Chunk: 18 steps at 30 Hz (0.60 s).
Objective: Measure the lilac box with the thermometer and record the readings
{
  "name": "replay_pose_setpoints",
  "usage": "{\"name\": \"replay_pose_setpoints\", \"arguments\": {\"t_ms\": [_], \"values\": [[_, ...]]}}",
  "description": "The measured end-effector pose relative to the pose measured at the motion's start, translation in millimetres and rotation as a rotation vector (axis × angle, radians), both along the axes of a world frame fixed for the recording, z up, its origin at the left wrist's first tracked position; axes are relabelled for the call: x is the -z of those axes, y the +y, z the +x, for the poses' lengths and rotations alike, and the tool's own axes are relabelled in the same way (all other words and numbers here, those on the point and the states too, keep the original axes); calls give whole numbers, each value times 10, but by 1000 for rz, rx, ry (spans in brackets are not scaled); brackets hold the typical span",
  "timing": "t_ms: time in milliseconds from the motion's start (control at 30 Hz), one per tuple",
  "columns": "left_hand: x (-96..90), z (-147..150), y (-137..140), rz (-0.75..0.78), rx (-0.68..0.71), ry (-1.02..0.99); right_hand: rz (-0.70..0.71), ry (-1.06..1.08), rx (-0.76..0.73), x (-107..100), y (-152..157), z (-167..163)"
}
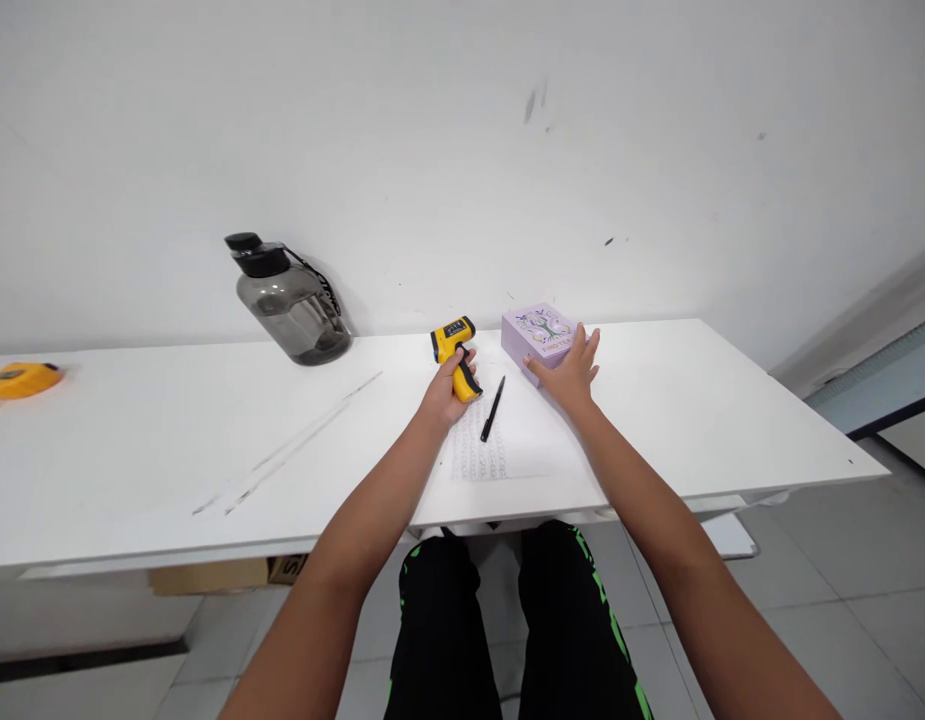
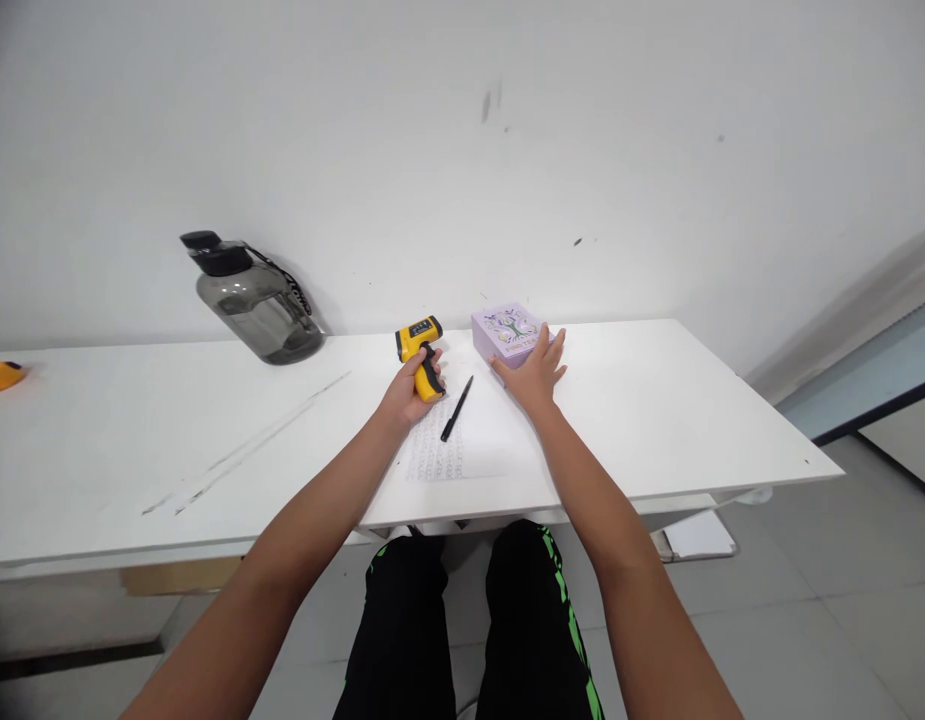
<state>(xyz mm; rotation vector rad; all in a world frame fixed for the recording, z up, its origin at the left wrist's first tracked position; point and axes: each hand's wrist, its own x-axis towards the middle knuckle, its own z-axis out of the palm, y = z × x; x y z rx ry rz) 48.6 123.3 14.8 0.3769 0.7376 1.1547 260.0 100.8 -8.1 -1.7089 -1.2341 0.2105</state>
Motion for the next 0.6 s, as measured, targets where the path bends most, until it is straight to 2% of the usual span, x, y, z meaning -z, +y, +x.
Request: {"name": "replay_pose_setpoints", "arguments": {"t_ms": [133,333,467,600], "values": [[5,-5,3,7,1,11,-39,51,-31,-19,-14,25],[43,3,0,51,-26,38,-10,95,-36,-133,-96,31],[79,28,-7,122,-95,96,46,257,20,-167,-89,89],[88,44,-21,177,-55,165,124,524,37,-180,-43,209]]}}
